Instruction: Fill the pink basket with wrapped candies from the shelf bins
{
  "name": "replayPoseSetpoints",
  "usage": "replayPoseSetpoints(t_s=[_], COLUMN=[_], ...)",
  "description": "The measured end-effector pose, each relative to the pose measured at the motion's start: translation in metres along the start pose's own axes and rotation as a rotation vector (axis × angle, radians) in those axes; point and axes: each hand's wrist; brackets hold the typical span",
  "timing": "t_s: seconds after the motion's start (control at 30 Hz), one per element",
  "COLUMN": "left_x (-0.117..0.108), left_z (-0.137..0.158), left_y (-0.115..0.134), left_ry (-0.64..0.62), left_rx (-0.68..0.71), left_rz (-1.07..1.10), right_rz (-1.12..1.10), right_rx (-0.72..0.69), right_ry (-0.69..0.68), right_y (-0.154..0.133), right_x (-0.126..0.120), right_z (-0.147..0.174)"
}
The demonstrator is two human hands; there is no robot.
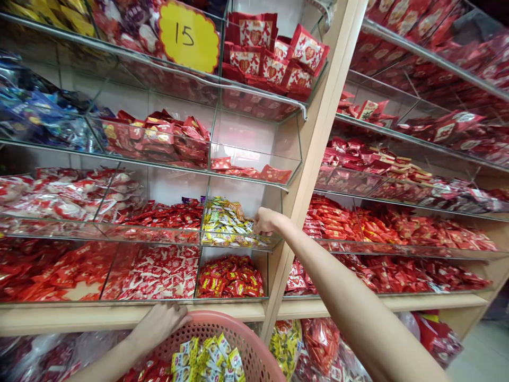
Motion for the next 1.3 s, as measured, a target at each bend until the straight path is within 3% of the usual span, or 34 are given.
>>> replayPoseSetpoints(t_s=[0.13, 0.27, 0.5, 0.6, 0.77, 0.9, 1.3], left_x=[0.001, 0.001, -0.001, -0.003, -0.005, -0.005, -0.007], left_z=[0.000, -0.001, -0.001, -0.001, 0.000, 0.000, 0.000], left_y=[0.000, 0.000, 0.000, 0.001, 0.002, 0.001, 0.002], left_ry=[-0.002, -0.002, -0.037, -0.041, -0.042, -0.035, -0.026], left_rx=[-0.003, 0.003, -0.010, -0.014, -0.023, -0.021, -0.021], left_rz=[0.016, -0.003, 0.009, 0.019, 0.043, 0.038, 0.034], right_rz=[0.006, -0.135, -0.443, -0.410, -0.300, -0.402, -0.327], right_rx=[-0.010, -0.066, -0.142, -0.139, -0.216, -0.250, -0.246], right_ry=[0.078, 0.134, -0.135, -0.135, 0.040, 0.144, -0.028], right_y=[-0.002, -0.006, 0.001, 0.011, 0.017, 0.011, 0.025], right_x=[0.000, 0.002, 0.013, 0.015, 0.017, 0.012, 0.025], right_z=[-0.001, -0.007, -0.020, -0.024, -0.031, -0.028, -0.026])
Point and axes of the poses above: each hand's wrist, its own z-axis away from the middle knuckle, its own x-axis out of the palm, y = z × x, and after that the axes turned 8 degrees about x, right-handed
